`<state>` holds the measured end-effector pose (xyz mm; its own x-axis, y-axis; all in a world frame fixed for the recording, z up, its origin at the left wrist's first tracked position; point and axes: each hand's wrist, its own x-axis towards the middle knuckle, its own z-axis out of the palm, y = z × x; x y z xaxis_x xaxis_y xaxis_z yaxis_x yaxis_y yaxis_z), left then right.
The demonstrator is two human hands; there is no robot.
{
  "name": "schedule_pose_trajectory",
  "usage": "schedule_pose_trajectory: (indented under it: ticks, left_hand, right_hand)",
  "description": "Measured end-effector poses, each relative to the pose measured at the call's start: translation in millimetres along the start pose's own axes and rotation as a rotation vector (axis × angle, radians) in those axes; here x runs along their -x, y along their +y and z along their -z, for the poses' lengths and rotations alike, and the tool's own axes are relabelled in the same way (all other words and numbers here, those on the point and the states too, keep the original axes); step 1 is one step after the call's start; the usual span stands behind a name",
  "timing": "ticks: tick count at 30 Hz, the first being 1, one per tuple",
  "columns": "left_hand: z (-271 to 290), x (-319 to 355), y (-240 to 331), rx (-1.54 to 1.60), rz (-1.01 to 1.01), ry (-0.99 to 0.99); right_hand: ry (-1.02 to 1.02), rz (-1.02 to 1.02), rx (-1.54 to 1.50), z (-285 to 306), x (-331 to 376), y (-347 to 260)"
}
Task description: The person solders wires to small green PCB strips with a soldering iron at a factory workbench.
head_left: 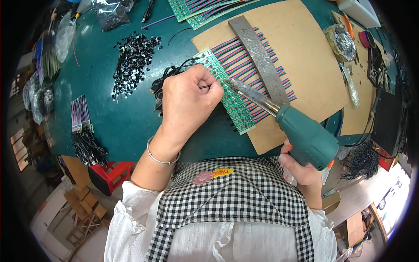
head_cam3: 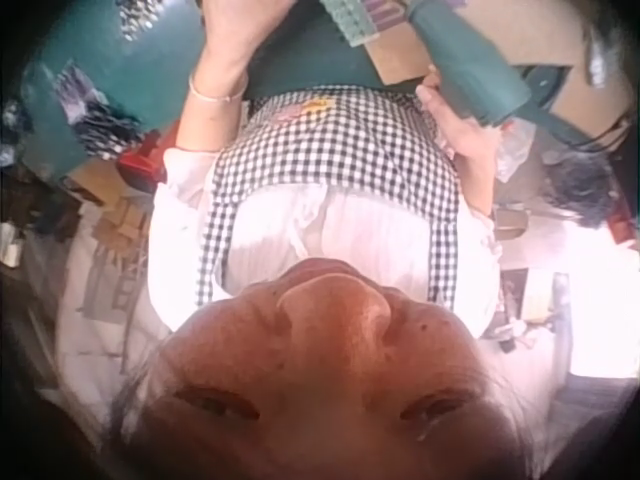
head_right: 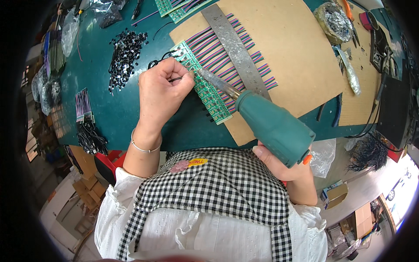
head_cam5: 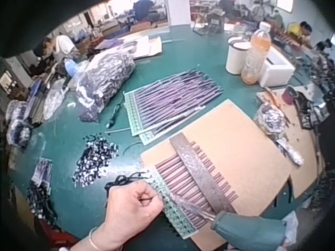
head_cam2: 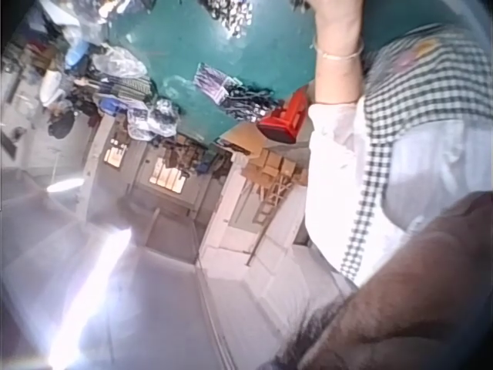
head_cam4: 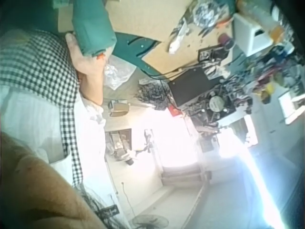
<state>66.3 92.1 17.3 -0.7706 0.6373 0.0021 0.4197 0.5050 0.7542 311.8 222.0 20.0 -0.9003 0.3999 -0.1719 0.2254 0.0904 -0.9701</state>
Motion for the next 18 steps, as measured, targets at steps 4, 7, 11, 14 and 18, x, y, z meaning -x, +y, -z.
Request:
schedule_pose_trajectory:
  ticks: [4, 7, 11, 14, 18]
  left_hand:
    - [0.2, -0.1, -0.5, 0.01, -0.004, 0.004]
    - [-0.2, -0.3, -1.2, 0.007, -0.008, 0.001]
    - [-0.8, -0.2, -2.6, -0.014, -0.022, 0.011]
    - [-0.3, -0.3, -0.8, 0.0, 0.0, 0.006]
    - [-0.3, 0.0, -2.7, -0.017, -0.039, 0.022]
  right_hand:
    - [-0.031, 0.105, 0.062, 3.8, -6.5, 0.1]
    - [0.077, 0.014, -0.081, -3.1, -6.8, -15.2]
    - [0.237, -0.076, -0.32, -8.3, -9.2, -21.8]
    - [0.161, -0.069, -0.272, -2.2, -5.2, -17.1]
    - [0.158, -0.057, -0.278, -2.4, -7.1, -19.0]
